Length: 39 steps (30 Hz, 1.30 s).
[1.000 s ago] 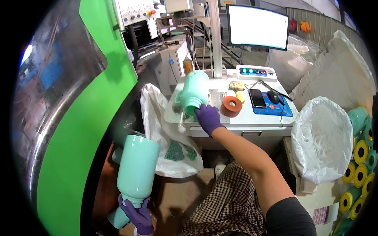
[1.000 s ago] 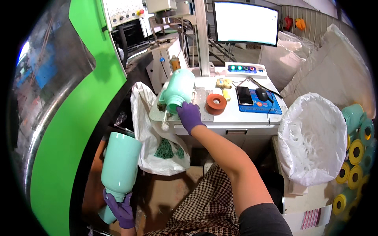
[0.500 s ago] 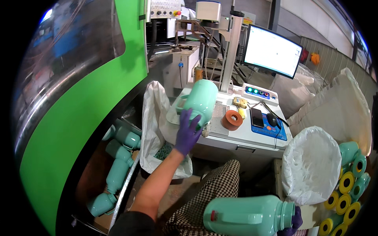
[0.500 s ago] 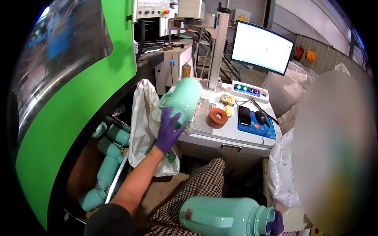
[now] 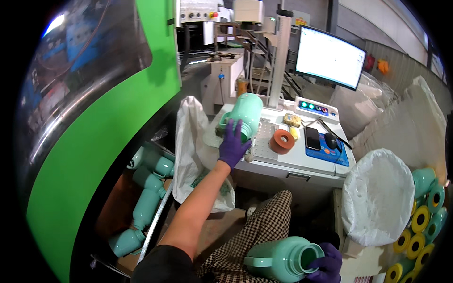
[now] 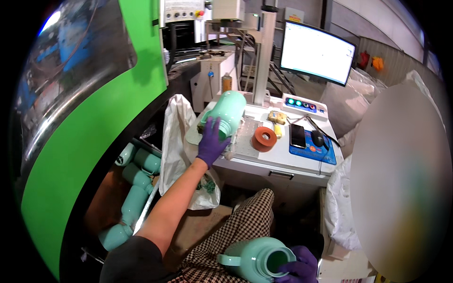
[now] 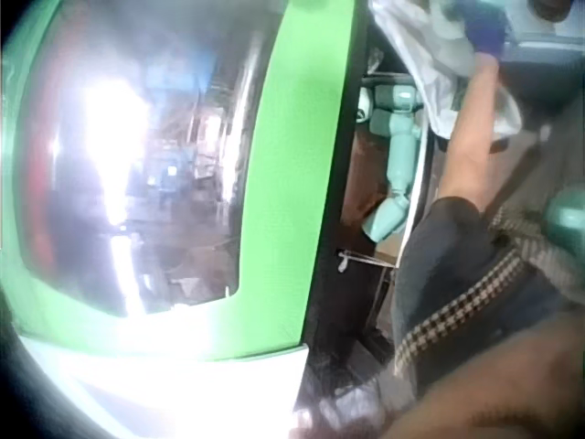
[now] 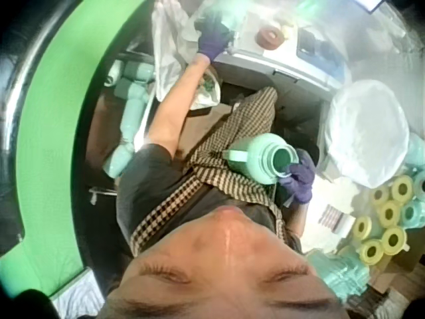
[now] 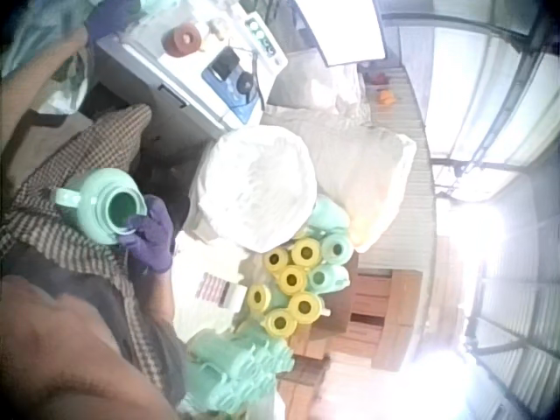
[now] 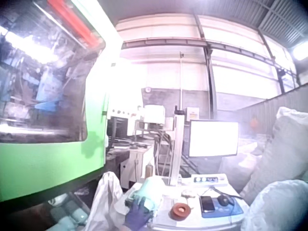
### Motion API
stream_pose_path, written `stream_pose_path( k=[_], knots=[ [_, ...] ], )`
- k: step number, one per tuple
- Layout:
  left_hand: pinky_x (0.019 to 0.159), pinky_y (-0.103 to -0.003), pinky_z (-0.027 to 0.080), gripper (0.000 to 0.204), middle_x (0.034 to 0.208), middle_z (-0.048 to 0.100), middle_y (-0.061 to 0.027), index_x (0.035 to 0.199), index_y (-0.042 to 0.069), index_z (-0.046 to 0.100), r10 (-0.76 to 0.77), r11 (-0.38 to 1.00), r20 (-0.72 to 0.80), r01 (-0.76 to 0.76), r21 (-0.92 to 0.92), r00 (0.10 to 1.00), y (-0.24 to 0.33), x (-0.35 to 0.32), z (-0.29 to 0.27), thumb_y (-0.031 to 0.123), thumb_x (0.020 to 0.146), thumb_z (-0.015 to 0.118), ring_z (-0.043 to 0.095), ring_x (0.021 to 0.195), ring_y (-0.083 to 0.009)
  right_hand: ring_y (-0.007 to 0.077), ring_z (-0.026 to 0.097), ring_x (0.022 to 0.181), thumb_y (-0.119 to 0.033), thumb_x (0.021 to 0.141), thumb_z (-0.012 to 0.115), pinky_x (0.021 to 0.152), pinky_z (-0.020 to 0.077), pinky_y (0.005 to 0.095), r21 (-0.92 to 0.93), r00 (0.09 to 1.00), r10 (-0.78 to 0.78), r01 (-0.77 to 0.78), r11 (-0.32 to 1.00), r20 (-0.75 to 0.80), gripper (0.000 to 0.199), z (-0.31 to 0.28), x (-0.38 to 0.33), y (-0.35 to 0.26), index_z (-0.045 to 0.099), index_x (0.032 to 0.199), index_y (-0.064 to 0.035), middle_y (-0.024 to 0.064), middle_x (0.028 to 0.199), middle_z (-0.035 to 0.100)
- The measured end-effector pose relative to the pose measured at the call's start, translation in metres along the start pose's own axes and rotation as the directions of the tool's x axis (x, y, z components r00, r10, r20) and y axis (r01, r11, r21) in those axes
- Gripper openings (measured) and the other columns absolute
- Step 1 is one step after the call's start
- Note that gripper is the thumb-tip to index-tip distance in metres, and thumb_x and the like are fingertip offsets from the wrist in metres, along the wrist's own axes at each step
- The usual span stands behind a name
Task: The person assembles teal plastic jugs by inserting green stoppers into the openings and screwing on yellow lids. The person handles the jugs one at a time, placing the finished units into a white plastic bag.
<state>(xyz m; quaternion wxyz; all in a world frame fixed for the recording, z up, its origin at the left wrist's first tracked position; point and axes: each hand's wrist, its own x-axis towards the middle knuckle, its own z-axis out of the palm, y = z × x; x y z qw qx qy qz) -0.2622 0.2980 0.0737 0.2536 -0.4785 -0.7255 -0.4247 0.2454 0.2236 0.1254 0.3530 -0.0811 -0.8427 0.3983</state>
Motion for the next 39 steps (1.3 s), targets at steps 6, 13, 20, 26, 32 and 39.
stream_pose_path(
  k=[6,13,20,26,32,39],
  knots=[
    [0.117,-0.048,0.033,0.096,0.156,0.035,-0.0249,0.155,0.005,0.032,0.447,0.63,0.298,-0.06,-0.775,0.844,0.17,-0.028,-0.078,0.039,0.08,0.082,0.038,0.144,-0.0408,0.0272,0.059,0.078,-0.036,0.074,0.085,0.068,0.0462,0.0372,-0.176,0.994,-0.106,0.11,0.978,0.03,0.031,-0.008,0.017,-0.005,0.077,0.094,-0.0149,0.0072,0.087,0.059],
    [0.098,-0.039,0.048,0.039,0.128,0.063,-0.021,0.134,0.002,0.059,0.726,0.614,0.51,-0.102,-0.782,0.462,0.238,-0.085,-0.224,0.02,0.099,0.06,0.061,0.113,-0.0354,0.0373,0.057,0.115,-0.039,0.09,0.073,0.099,0.0472,0.0466,0.021,0.959,0.153,-0.153,0.988,-0.237,0.058,0.055,-0.009,-0.053,0.057,0.135,-0.0055,0.0181,0.124,0.058],
    [0.102,-0.039,0.043,0.052,0.127,0.059,-0.0192,0.138,-0.001,0.051,0.504,0.864,0.805,-0.193,-0.466,0.313,0.246,-0.042,-0.222,0.041,0.107,0.046,0.059,0.113,-0.0339,0.0247,0.065,0.101,-0.04,0.098,0.064,0.095,0.0507,0.0363,0.062,0.075,0.976,-0.994,0.09,-0.206,0.041,-0.02,-0.295,-0.234,0.07,0.121,-0.0067,0.0144,0.112,0.069],
    [0.111,-0.038,0.037,0.046,0.142,0.052,-0.0191,0.144,-0.002,0.046,0.32,0.747,0.743,0.326,-0.579,0.588,0.188,-0.053,-0.14,0.028,0.111,0.035,0.05,0.129,-0.0309,0.0214,0.068,0.092,-0.008,0.08,0.076,0.081,0.0576,0.0357,0.214,-0.243,0.363,-0.97,-0.118,-0.9,0.036,-0.003,-0.643,-0.379,0.067,0.114,-0.0002,0.0113,0.104,0.069],
    [0.112,-0.04,0.037,0.048,0.145,0.05,-0.0186,0.145,-0.002,0.045,0.242,0.688,0.723,0.41,-0.598,0.647,0.142,-0.108,-0.077,0.03,0.11,0.037,0.049,0.13,-0.0303,0.0241,0.064,0.117,-0.04,0.074,0.082,0.091,0.0555,0.0386,0.639,-0.792,-0.348,-0.068,-0.767,-0.502,0.064,0.096,-0.761,-0.362,0.066,0.124,-0.0035,0.0158,0.133,0.063],
    [0.116,-0.041,0.036,0.063,0.156,0.042,-0.0162,0.155,0.003,0.033,0.109,0.069,0.811,0.809,-0.583,0.575,0.027,-0.156,-0.004,0.033,0.104,0.053,0.046,0.139,-0.0271,0.0259,0.06,0.125,-0.04,0.068,0.085,0.094,0.0541,0.04,-0.274,-0.849,0.049,0.115,-0.955,-0.526,0.069,0.048,-0.666,-0.352,0.068,0.124,-0.0038,0.0178,0.139,0.059]
  ],
)
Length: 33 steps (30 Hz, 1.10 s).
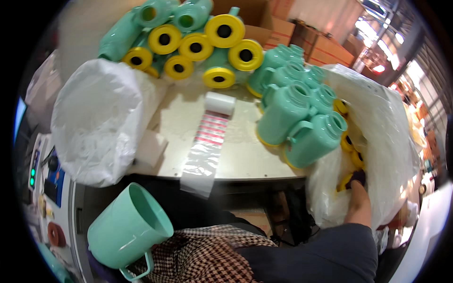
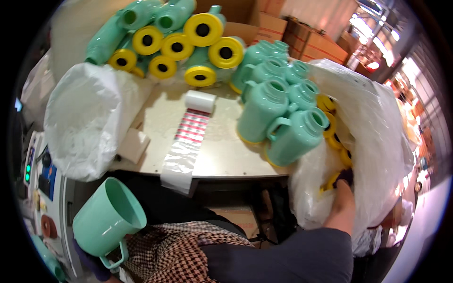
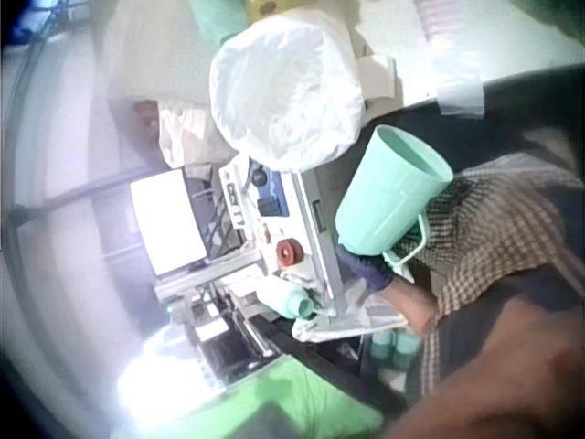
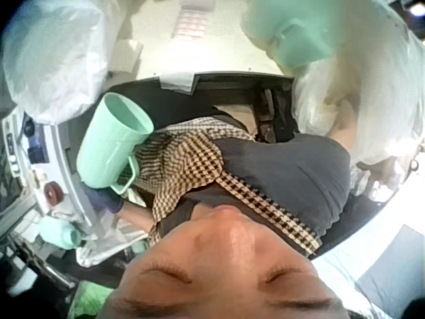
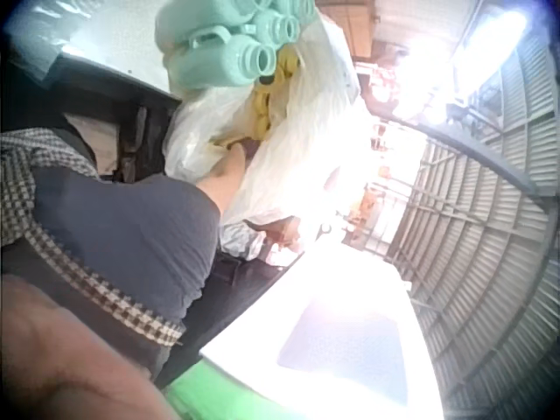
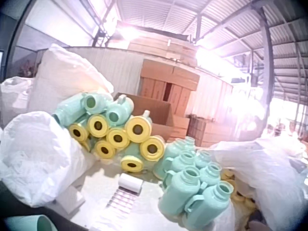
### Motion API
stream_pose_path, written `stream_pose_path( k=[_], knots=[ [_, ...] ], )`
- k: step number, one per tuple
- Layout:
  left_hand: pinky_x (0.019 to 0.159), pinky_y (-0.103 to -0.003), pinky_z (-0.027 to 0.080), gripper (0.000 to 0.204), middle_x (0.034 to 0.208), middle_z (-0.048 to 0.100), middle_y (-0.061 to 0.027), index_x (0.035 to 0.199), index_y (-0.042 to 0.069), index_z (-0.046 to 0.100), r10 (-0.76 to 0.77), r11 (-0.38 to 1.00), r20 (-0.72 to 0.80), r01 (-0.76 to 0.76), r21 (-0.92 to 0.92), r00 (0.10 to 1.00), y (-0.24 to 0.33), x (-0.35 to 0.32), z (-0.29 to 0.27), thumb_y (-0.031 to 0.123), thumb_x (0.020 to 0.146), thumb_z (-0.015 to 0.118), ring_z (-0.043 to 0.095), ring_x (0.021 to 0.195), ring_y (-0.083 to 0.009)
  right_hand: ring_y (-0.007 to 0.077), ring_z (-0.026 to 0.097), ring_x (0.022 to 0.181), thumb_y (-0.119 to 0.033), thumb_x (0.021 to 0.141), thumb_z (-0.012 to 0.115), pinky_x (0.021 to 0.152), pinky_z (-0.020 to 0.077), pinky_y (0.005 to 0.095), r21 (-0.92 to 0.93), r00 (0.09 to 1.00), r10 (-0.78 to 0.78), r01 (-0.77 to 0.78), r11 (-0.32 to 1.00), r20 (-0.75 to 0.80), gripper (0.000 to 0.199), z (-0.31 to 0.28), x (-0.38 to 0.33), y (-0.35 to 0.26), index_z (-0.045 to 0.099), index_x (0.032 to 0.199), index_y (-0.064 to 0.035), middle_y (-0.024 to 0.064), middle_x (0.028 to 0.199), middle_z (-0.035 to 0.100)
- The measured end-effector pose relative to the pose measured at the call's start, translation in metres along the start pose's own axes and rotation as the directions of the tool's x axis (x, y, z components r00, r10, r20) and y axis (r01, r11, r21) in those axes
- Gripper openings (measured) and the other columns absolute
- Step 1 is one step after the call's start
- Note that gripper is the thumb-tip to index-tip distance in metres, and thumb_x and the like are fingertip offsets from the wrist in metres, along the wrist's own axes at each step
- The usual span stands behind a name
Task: The person assembles teal plastic jugs by inserting green stoppers into the openings and screwing on yellow lids. The person handles the jugs one at a time, placing the finished units into a white plastic bag.
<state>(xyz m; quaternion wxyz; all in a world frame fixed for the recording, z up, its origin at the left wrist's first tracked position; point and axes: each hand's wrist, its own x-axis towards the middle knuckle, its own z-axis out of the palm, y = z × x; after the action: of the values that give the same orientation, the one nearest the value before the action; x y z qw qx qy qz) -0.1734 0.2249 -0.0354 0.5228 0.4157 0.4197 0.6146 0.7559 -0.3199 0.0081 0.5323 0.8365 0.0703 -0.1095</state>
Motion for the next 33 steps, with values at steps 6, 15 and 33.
stream_pose_path(
  k=[6,15,33],
  knots=[
    [0.112,-0.043,0.04,0.063,0.152,0.044,-0.0187,0.153,-0.001,0.036,0.235,0.872,0.079,-0.246,0.422,0.969,0.01,-0.017,0.082,0.037,0.104,0.048,0.049,0.135,-0.0286,0.0312,0.066,0.115,-0.035,0.059,0.09,0.096,0.0528,0.0402,0.419,0.946,-0.206,0.297,0.858,-0.249,0.07,-0.134,-0.096,0.061,0.07,0.121,-0.0082,0.0119,0.122,0.07],
    [0.111,-0.045,0.041,0.069,0.152,0.045,-0.02,0.152,-0.002,0.035,0.508,0.608,0.164,-0.487,0.627,0.846,0.004,-0.051,0.11,0.033,0.099,0.063,0.05,0.133,-0.0314,0.0161,0.062,0.099,-0.035,0.094,0.072,0.093,0.0507,0.0332,0.564,0.474,-0.369,0.379,-0.734,-0.799,0.056,-0.37,-0.271,-0.147,0.056,0.134,0.0003,0.0075,0.112,0.067],
    [0.1,-0.038,0.048,0.044,0.128,0.06,-0.0123,0.135,0.007,0.05,-0.026,0.999,-0.055,0.027,0.02,0.998,0.012,-0.112,0.176,0.039,0.11,0.035,0.06,0.115,-0.0232,0.0337,0.057,0.104,-0.056,0.1,0.049,0.1,0.0426,0.043,-0.06,0.092,0.192,0.748,-0.661,-0.977,0.077,-0.404,-0.348,-0.239,0.043,0.148,0.0043,0.02,0.117,0.059]
  ],
)
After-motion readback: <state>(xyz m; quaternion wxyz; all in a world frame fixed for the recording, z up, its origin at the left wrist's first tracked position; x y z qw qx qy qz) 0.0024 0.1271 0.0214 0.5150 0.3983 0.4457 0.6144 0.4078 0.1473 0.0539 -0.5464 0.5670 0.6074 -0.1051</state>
